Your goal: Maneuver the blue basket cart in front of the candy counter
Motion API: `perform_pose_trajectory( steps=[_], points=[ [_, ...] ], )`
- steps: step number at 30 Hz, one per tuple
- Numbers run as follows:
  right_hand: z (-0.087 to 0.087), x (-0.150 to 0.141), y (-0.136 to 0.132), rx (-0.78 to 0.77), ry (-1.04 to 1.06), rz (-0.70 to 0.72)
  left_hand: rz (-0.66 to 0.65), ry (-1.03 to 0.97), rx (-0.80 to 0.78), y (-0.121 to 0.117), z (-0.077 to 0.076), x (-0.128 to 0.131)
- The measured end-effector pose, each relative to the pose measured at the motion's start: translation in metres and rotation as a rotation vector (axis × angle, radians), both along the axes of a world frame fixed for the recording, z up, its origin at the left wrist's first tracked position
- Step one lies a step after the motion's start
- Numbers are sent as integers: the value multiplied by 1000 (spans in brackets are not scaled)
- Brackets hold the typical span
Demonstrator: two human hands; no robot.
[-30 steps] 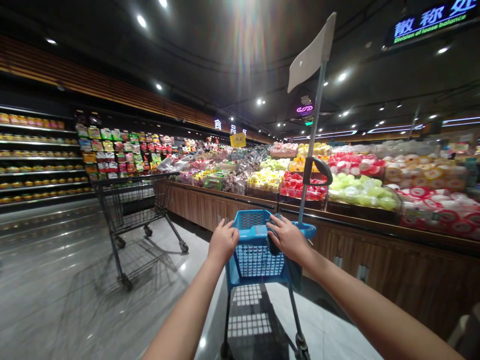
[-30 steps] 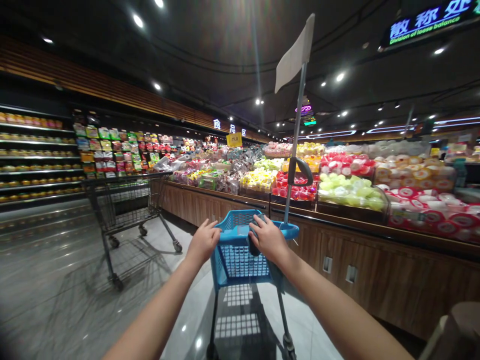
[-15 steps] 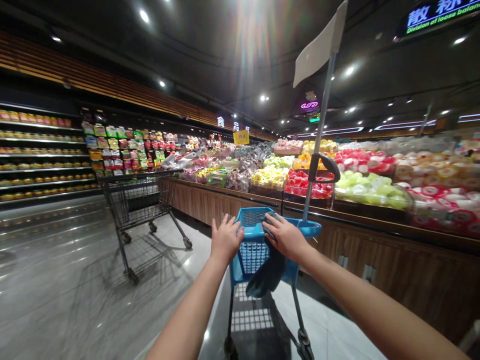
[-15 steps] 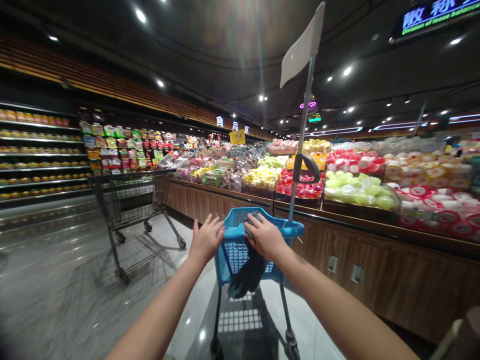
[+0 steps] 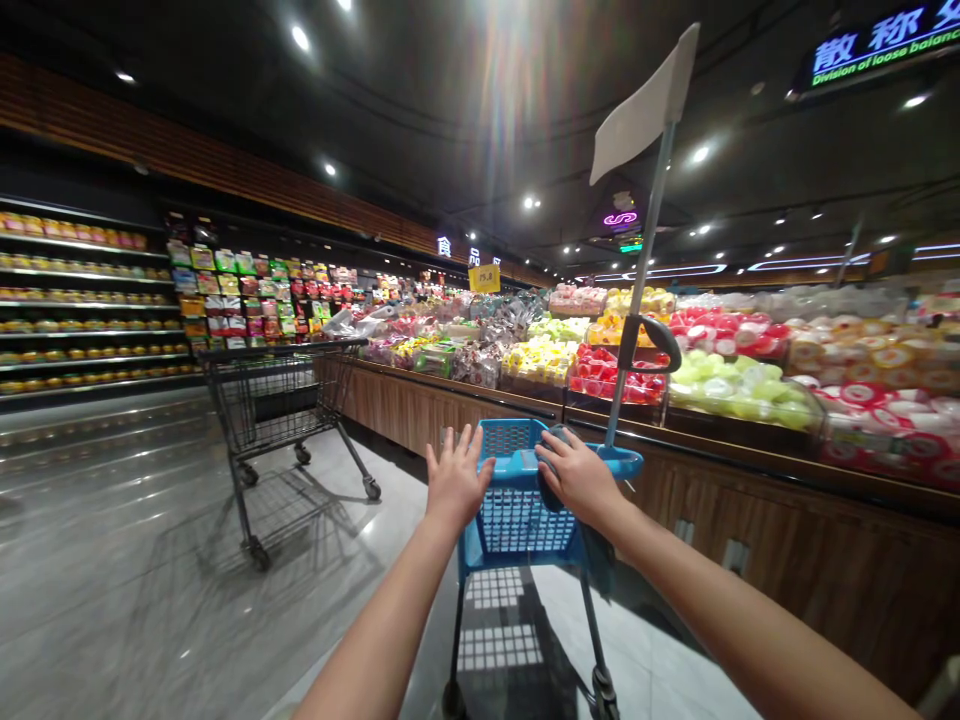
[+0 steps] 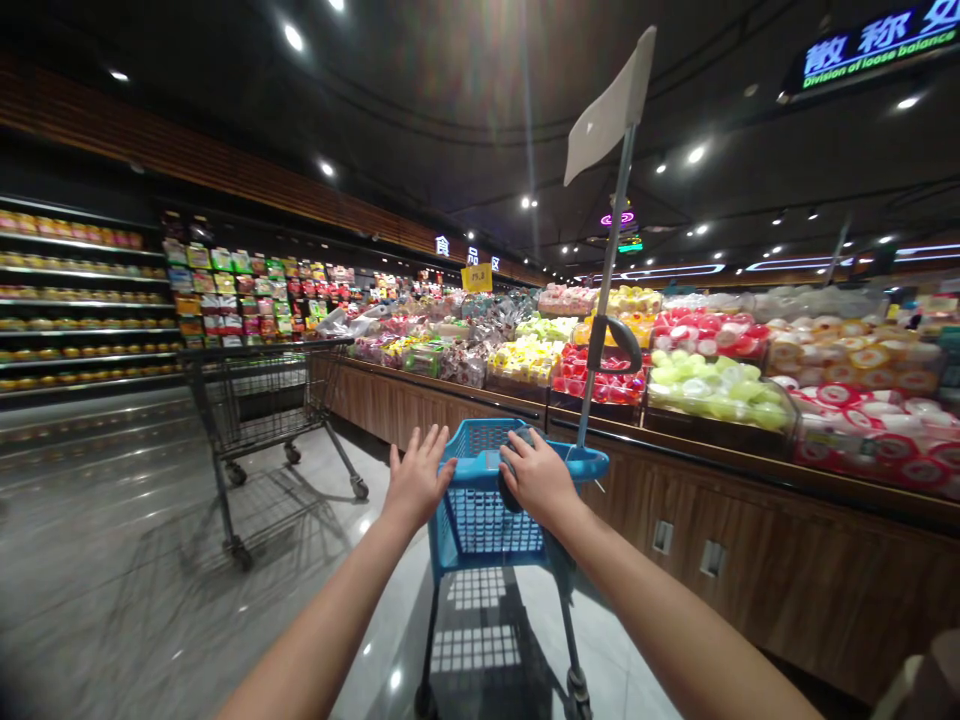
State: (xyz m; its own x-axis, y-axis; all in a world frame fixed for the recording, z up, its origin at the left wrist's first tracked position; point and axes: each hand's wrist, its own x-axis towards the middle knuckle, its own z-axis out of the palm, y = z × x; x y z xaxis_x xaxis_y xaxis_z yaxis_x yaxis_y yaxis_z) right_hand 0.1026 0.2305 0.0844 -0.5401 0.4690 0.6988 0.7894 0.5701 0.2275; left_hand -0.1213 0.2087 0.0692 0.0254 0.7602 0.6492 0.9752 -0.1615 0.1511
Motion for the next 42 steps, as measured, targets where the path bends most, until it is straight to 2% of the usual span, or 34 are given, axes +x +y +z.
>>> perform_pose_trajectory(
  steps=[4, 7, 13, 18, 21, 26, 33, 37, 42],
  points=[
    [1, -30, -2, 0, -16, 35, 16, 24, 0, 1, 1, -4],
    [1, -34, -2, 1, -45, 73, 31, 47, -1, 3, 1, -8],
    [-2, 0, 4, 31, -66, 102, 65, 110, -10, 7, 2, -13],
    [-6, 39, 7, 44, -13, 14, 74, 126, -22, 9, 3, -11],
    [-7, 47, 7, 37, 12, -1, 79, 118, -22, 8, 2, -8],
    [-7, 23, 10, 60, 16, -1, 102, 119, -26, 5, 4, -6],
    [-3, -25, 10, 80, -33, 113, 79, 215, 20, 9, 10, 4],
    [-3, -25, 10, 88, -45, 152, 71, 242, 15, 12, 10, 4],
    [-3, -7, 11, 49, -29, 154, 74, 248, -35, 10, 10, 1]
  ],
)
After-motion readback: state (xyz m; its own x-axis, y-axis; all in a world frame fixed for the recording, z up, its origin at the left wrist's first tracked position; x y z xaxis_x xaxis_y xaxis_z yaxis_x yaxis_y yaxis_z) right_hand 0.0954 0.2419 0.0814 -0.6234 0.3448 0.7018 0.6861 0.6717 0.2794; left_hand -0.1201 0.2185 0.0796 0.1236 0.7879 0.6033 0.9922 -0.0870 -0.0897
